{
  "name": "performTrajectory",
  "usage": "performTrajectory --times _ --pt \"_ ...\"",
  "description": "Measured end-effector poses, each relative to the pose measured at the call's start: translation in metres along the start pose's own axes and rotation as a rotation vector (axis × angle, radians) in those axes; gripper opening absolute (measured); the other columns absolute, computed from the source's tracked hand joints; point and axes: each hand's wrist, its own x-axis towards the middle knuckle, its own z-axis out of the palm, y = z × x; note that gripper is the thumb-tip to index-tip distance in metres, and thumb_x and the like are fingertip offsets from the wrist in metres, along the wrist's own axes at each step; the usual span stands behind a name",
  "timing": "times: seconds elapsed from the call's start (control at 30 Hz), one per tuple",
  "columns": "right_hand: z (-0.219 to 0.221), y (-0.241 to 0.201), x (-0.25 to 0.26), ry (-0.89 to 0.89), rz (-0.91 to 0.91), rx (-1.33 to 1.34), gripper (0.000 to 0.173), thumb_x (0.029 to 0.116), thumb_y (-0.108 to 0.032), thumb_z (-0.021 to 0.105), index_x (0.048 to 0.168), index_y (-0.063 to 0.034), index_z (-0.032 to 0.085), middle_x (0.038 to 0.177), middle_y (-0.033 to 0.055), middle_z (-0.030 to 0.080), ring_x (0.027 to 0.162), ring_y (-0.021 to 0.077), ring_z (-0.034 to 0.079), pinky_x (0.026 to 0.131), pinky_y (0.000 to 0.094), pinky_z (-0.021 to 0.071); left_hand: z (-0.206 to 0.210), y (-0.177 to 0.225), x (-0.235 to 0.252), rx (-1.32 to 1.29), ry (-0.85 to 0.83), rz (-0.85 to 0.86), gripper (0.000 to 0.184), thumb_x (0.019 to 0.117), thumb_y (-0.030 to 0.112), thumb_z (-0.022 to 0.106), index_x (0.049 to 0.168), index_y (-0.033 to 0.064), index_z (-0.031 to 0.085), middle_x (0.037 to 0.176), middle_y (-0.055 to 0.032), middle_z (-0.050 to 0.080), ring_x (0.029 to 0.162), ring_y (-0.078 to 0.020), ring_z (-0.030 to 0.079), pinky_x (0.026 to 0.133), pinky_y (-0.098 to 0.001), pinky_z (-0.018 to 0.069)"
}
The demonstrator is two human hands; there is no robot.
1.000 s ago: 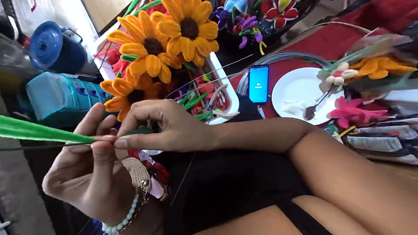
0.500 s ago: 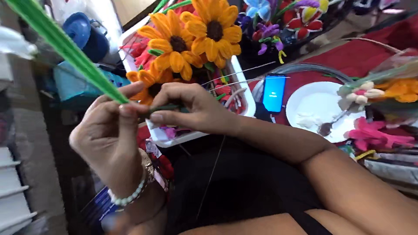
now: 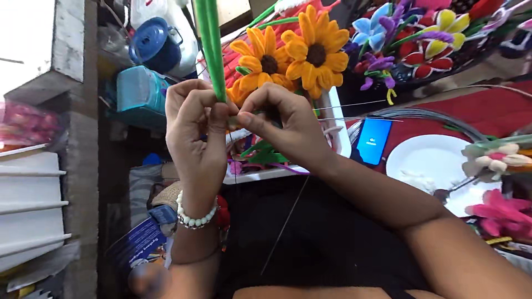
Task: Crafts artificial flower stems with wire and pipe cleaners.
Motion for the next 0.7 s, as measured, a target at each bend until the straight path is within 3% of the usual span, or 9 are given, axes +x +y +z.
performTrajectory --times 0.1,0.2,0.37,0.47,0.6,0.7 --pt "0.0 0.001 -0.003 -0.021 0.03 0.024 0.011 0.0984 -0.014 0.067 0.102 -0.0033 0.066 0.094 0.0026 0.062 0.08 0.0042 0.057 0.067 0.0164 0.048 0.001 0.0 -0.002 -0.022 0.007 -0.01 0.015 0.1073 0.019 0.053 0.109 0.0104 0.066 0.119 0.0012 0.052 0.103 -0.0022 0.058 0.081 -0.0147 0.053" --pt "0.001 0.002 -0.006 -0.064 0.079 0.16 0.009 0.1004 -0.011 0.063 0.104 -0.0025 0.064 0.098 0.0038 0.065 0.087 0.0072 0.062 0.076 0.021 0.0531 0.003 0.0 -0.004 -0.046 0.012 -0.021 0.013 0.1072 0.018 0.053 0.11 0.0108 0.065 0.117 0.0021 0.052 0.097 0.0 0.059 0.075 -0.0124 0.054" --pt "-0.001 0.008 -0.01 -0.131 0.168 0.359 0.008 0.103 -0.008 0.057 0.105 -0.0009 0.06 0.095 0.0031 0.063 0.088 0.0059 0.063 0.082 0.0221 0.055 0.006 -0.003 -0.008 -0.043 -0.032 -0.049 0.015 0.1069 0.019 0.054 0.109 0.01 0.066 0.116 0.0012 0.05 0.097 -0.0002 0.058 0.074 -0.012 0.0528" --pt "-0.002 0.015 -0.013 -0.144 0.213 0.41 0.01 0.1006 -0.005 0.06 0.109 0.0012 0.06 0.098 0.005 0.065 0.089 0.0065 0.065 0.083 0.0226 0.0561 0.008 -0.007 -0.011 -0.051 -0.067 -0.073 0.015 0.1063 0.019 0.055 0.109 0.0082 0.066 0.115 0.0002 0.049 0.093 0.0001 0.058 0.071 -0.0116 0.0529" --pt "-0.005 0.024 -0.014 -0.158 0.094 0.313 0.013 0.0984 -0.003 0.064 0.108 0.0057 0.066 0.098 0.0061 0.07 0.092 0.0056 0.067 0.088 0.0239 0.0569 0.008 -0.008 -0.015 -0.064 -0.09 -0.09 0.015 0.1065 0.019 0.055 0.109 0.0086 0.065 0.115 0.0004 0.05 0.09 0.0008 0.059 0.069 -0.0114 0.0542" --pt "-0.011 0.029 -0.016 -0.179 0.016 0.189 0.01 0.096 -0.004 0.069 0.103 0.0039 0.069 0.096 0.0064 0.072 0.089 0.0073 0.069 0.085 0.0257 0.0582 0.005 -0.007 -0.014 -0.073 -0.074 -0.065 0.013 0.1064 0.018 0.055 0.108 0.0108 0.065 0.114 0.0025 0.051 0.09 0.0011 0.058 0.069 -0.0111 0.0524"
